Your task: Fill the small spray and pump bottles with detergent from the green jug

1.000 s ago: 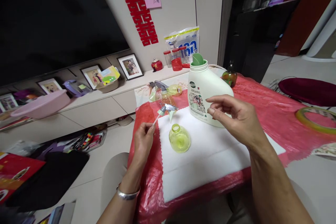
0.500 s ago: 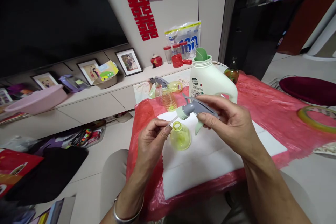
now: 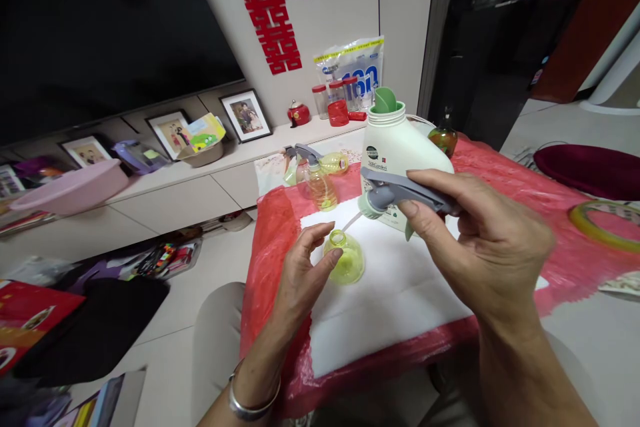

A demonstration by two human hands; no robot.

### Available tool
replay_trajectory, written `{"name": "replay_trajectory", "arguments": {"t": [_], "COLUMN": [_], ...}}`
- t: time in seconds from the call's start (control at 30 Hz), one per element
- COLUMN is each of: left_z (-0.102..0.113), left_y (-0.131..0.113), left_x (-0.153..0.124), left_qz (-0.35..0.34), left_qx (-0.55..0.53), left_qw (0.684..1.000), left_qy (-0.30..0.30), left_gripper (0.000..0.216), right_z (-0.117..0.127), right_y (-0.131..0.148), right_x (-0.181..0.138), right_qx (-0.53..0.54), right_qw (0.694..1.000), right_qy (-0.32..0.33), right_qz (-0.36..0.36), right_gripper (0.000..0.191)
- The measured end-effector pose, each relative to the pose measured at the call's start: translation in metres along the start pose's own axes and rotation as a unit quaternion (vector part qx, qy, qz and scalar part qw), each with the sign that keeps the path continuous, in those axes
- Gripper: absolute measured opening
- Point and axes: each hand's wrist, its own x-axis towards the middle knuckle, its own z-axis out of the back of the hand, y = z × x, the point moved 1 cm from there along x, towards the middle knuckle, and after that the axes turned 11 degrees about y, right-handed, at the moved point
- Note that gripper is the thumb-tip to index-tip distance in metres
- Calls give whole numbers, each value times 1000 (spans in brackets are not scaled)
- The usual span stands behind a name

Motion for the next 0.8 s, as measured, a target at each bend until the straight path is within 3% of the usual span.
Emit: {"name": "replay_trajectory", "arguments": {"t": [0.3,0.5,0.8], "left_z": [-4,-10,-21], "left_y": [-5,6,19], "left_x": [1,1,0], "left_qz": [-11,6,18], "left_qx": [-17,-90,-226], "left_qw": [1000,996,973], "left_qy": [4,-18,-37], "left_gripper": [31,30,41], "right_z": [-29,-55,-66], "right_y": [7,-1,-8], "right_x": [6,2,-2], "right_qx": [-78,-39,-17], "right_qw": [982,972,970], "right_qy": [83,161,183], "right_qz": [152,168,159], "right_gripper": [23,19,22]}}
